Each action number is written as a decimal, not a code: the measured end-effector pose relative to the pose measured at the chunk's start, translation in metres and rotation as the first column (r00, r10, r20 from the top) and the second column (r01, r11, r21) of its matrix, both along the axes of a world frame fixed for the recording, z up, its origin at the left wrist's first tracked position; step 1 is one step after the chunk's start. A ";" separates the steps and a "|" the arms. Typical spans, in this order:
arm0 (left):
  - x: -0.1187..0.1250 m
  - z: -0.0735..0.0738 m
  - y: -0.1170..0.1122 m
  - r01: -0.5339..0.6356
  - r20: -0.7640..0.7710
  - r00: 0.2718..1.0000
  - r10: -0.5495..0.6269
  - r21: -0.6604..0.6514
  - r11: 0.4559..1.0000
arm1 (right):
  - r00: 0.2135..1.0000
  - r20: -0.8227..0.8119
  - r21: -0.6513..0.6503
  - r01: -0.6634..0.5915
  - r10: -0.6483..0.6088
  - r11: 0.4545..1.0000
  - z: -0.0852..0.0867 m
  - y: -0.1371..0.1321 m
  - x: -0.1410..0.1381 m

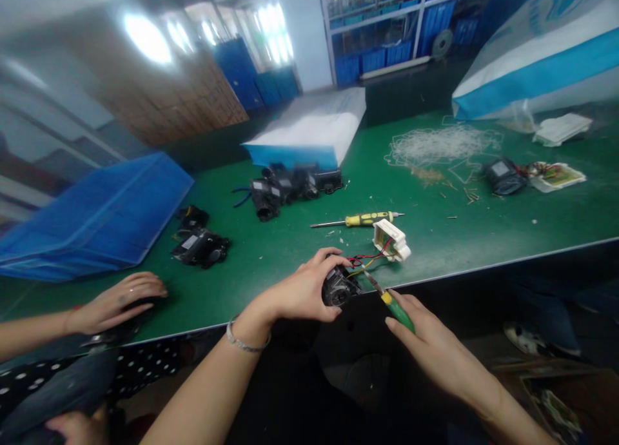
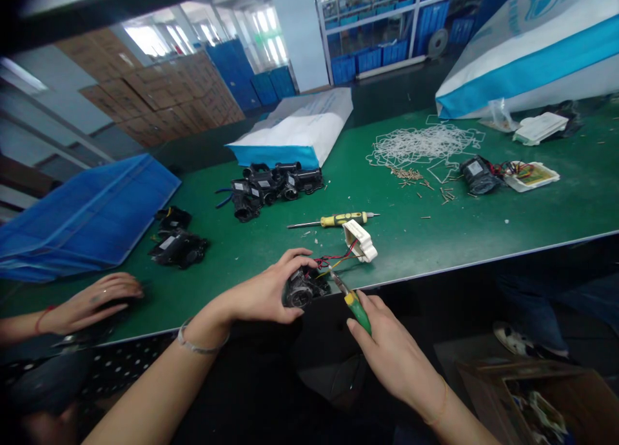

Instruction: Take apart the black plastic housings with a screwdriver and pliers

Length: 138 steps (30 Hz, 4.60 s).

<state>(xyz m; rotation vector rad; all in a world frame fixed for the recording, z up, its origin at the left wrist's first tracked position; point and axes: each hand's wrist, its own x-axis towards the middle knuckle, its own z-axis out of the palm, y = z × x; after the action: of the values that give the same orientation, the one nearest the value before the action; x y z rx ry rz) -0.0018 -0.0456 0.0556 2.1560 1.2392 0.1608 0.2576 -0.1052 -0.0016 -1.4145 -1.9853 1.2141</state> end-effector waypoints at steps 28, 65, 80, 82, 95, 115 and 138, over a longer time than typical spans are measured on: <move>0.005 0.007 -0.003 0.005 -0.037 0.999 -0.003 0.048 0.999 | 0.991 0.130 0.027 0.007 -0.011 1.000 0.003 0.002 -0.004; 0.003 0.007 -0.003 0.047 -0.021 0.999 -0.046 0.046 0.998 | 0.966 0.245 0.101 0.062 -0.085 0.993 -0.005 0.006 -0.018; -0.001 0.005 -0.003 0.048 0.003 0.999 -0.048 0.041 0.998 | 0.980 0.182 0.229 0.043 -0.086 0.972 -0.021 0.010 -0.012; -0.002 0.004 -0.002 0.056 0.023 0.998 -0.057 0.041 0.998 | 0.983 0.164 0.239 0.043 -0.084 0.970 -0.026 0.012 -0.011; -0.010 -0.002 0.001 0.082 0.097 0.992 -0.086 0.044 0.996 | 0.980 -0.033 0.341 0.194 -0.194 0.920 -0.019 0.010 0.028; -0.012 -0.013 0.004 0.007 0.111 0.994 -0.006 -0.014 1.000 | 0.992 0.058 0.630 0.053 -0.115 0.775 0.016 0.092 0.002; -0.023 -0.011 0.010 -0.203 0.118 0.978 0.172 0.346 0.916 | 0.580 -0.691 0.017 0.611 -0.432 0.792 -0.004 0.102 0.034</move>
<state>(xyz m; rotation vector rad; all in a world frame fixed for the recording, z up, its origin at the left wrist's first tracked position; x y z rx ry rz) -0.0249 -0.0355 0.0451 2.2966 1.4567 0.5967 0.2914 -0.0029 -0.0055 -1.0992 -1.0542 0.9375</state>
